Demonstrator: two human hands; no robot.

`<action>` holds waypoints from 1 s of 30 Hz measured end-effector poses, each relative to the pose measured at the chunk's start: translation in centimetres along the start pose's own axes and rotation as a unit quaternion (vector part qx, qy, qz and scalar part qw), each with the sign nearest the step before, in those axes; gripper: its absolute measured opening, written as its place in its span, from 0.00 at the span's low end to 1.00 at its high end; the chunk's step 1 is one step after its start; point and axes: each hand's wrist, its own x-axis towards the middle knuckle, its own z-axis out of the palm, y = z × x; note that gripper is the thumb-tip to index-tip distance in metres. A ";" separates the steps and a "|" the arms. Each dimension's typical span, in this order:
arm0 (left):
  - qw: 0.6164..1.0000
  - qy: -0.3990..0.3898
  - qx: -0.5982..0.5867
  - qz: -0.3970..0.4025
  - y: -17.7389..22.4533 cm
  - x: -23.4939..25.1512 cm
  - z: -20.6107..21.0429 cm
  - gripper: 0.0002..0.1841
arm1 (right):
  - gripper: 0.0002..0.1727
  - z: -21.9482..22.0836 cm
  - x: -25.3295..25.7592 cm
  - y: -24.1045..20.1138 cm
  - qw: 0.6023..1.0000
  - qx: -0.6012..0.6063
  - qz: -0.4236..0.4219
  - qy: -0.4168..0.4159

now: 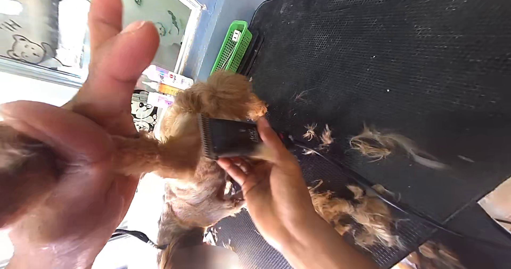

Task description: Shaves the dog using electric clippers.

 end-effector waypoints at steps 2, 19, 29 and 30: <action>0.999 -0.020 -0.021 -0.028 0.1 0.1 -0.2 0.30 | 0.28 -2.6 1.2 0.3 0.999 0.005 -0.046 -0.002; 0.989 0.084 -0.093 -0.077 -0.4 1.1 0.2 0.19 | 0.14 -5.8 10.3 2.2 0.969 0.031 -0.155 -0.188; 0.984 0.065 -0.161 -0.047 -0.2 1.2 0.7 0.18 | 0.14 -4.8 7.7 3.7 0.964 0.055 -0.055 -0.253; 0.985 0.046 -0.164 -0.037 -0.4 1.2 0.2 0.19 | 0.13 -4.8 7.2 3.5 0.964 0.040 -0.047 -0.258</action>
